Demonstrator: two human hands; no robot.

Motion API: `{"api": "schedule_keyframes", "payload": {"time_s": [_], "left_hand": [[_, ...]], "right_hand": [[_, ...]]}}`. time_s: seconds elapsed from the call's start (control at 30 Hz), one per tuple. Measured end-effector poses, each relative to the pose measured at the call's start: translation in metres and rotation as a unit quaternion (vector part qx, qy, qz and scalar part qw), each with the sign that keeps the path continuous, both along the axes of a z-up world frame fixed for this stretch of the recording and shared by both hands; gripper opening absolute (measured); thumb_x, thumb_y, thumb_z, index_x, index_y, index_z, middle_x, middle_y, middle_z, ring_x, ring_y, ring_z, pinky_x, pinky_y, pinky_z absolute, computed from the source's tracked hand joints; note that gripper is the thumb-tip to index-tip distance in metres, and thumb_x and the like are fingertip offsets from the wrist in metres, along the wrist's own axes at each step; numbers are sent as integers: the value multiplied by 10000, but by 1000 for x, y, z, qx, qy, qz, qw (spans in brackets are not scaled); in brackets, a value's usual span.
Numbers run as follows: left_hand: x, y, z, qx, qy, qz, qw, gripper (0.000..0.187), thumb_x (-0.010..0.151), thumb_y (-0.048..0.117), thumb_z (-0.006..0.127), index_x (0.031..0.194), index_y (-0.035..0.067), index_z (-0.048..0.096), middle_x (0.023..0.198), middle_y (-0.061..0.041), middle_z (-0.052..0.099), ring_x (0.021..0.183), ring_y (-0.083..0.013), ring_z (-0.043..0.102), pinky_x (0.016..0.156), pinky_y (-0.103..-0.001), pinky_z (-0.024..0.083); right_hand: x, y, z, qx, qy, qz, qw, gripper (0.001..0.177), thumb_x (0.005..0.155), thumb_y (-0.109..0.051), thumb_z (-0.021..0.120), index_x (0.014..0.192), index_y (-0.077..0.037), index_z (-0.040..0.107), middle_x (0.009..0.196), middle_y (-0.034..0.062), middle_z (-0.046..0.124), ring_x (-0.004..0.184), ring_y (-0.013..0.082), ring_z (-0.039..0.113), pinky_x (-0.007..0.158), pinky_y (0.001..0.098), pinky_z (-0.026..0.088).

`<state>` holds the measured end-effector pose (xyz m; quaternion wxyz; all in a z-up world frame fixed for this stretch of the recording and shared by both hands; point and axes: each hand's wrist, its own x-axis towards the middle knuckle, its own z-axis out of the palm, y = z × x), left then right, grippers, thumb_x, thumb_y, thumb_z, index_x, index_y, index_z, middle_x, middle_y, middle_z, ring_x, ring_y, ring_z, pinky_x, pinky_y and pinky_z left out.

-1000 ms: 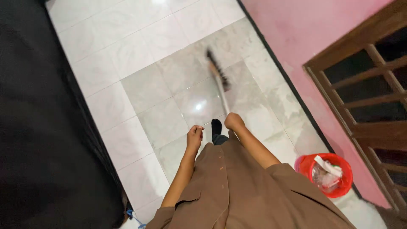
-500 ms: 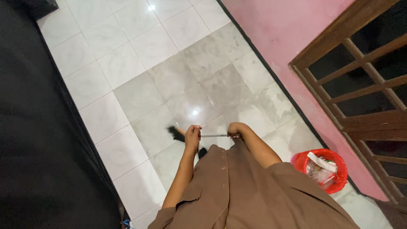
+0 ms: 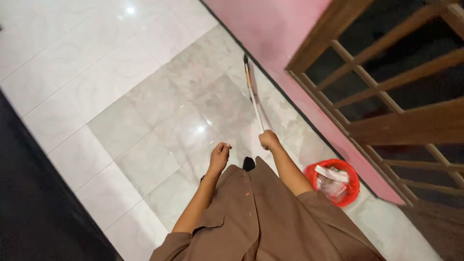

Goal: The person sweeps the tiled floor using a broom and then uses a dustpan to collect the debris.

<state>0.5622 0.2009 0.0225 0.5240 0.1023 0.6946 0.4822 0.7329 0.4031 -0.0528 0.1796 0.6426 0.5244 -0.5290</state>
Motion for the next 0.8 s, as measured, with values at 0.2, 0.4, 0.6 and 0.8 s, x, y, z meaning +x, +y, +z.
{"api": "schedule_keyframes", "payload": {"time_s": [0.2, 0.4, 0.6, 0.8], "left_hand": [[57, 81, 4, 5, -17, -118, 993, 294, 998, 308, 579, 938, 39, 680, 639, 19, 521, 571, -87, 454, 545, -271, 391], [106, 125, -8, 71, -17, -215, 974, 308, 1021, 297, 593, 929, 12, 670, 659, 27, 506, 608, -78, 441, 575, -265, 391], [80, 130, -1, 12, -16, -193, 981, 268, 1003, 283, 592, 952, 32, 672, 666, 33, 507, 613, -74, 446, 575, -260, 397], [44, 150, -37, 23, -16, -117, 993, 279, 1014, 287, 607, 949, 23, 673, 667, 18, 541, 600, -77, 482, 567, -258, 408]], "right_hand": [[94, 33, 27, -73, 123, -306, 941, 278, 923, -102, 526, 1199, -76, 501, 687, 38, 522, 510, 124, 462, 424, 275, 390], [155, 31, 51, -72, 101, -333, 935, 237, 909, -114, 520, 1145, -110, 511, 641, 69, 470, 446, 146, 404, 374, 303, 316], [124, 54, 2, -161, 93, -354, 917, 140, 946, -142, 566, 973, -17, 508, 597, 76, 479, 411, 143, 372, 367, 280, 287], [41, 119, -36, -200, 129, -341, 909, 43, 907, -67, 528, 897, -54, 488, 610, 64, 483, 457, 150, 440, 392, 272, 309]]}}
